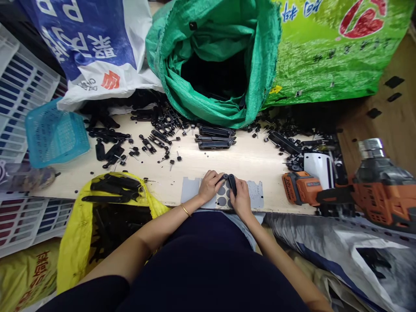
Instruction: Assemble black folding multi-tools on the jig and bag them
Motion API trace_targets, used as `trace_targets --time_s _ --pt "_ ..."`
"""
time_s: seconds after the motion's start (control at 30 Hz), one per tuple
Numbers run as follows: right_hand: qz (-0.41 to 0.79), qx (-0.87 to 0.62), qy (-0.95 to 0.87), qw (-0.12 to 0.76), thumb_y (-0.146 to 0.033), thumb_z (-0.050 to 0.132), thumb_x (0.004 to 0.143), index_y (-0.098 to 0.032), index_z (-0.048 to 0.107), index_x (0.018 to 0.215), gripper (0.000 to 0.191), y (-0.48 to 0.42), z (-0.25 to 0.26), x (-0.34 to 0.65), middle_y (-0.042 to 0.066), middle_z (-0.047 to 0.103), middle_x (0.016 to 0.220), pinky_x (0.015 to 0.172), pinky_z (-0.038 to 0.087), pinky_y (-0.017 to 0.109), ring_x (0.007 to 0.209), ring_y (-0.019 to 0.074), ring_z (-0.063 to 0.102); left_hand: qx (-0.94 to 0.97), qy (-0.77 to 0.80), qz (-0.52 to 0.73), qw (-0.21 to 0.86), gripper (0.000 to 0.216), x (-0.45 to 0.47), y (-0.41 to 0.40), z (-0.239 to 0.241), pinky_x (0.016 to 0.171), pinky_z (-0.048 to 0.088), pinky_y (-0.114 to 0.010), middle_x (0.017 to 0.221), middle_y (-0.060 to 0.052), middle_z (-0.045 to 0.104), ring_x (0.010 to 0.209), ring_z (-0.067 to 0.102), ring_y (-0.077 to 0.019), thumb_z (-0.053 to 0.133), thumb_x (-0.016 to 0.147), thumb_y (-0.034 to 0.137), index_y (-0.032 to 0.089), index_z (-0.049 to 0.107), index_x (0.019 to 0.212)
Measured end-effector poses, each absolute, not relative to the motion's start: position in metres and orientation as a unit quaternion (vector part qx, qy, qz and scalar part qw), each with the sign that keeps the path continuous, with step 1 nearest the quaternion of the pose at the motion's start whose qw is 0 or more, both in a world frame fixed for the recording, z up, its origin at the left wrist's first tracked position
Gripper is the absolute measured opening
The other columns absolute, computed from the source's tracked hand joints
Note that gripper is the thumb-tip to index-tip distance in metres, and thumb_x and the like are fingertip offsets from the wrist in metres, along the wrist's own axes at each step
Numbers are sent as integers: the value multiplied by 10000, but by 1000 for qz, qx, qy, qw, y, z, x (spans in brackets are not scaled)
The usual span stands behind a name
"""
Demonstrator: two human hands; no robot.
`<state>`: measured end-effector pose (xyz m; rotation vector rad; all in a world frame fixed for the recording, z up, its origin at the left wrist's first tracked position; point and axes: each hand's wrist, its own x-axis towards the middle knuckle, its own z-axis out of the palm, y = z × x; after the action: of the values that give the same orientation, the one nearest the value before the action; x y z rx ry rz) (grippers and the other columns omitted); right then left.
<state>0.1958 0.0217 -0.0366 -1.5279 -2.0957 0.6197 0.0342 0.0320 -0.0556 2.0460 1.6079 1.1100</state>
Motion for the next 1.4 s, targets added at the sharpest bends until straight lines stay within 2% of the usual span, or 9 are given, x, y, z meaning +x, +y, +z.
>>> trace_targets --time_s 0.33,0.87,1.07,1.4 --pt "230 -558 -761 237 -123 446 778 -181 419 1321 547 21 -35 196 115 503 1089 917 456 452 1026 254 477 723 557 386 135 262 35 27 -56 701 455 -296 760 -30 497 757 462 -167 481 913 268 150 602 1113" --pt "245 -569 -749 235 -136 428 826 -222 360 1372 557 19 -28 193 110 500 1097 900 453 445 1015 248 473 709 574 376 165 269 35 25 -54 715 456 -310 766 -26 511 759 483 -162 477 917 262 173 587 1146" --pt "239 -569 -749 241 -141 433 831 -212 356 1377 556 19 -29 193 115 501 1091 892 456 445 1006 248 472 702 592 368 146 253 37 26 -52 705 433 -313 766 -31 526 752 483 -164 485 915 271 154 608 1102" --pt "246 -565 -749 244 -134 436 808 -226 356 1384 589 19 -32 195 118 497 1111 905 460 458 1038 260 472 721 591 333 142 269 38 28 -51 693 421 -322 747 -31 523 748 483 -177 459 923 288 174 605 1118"
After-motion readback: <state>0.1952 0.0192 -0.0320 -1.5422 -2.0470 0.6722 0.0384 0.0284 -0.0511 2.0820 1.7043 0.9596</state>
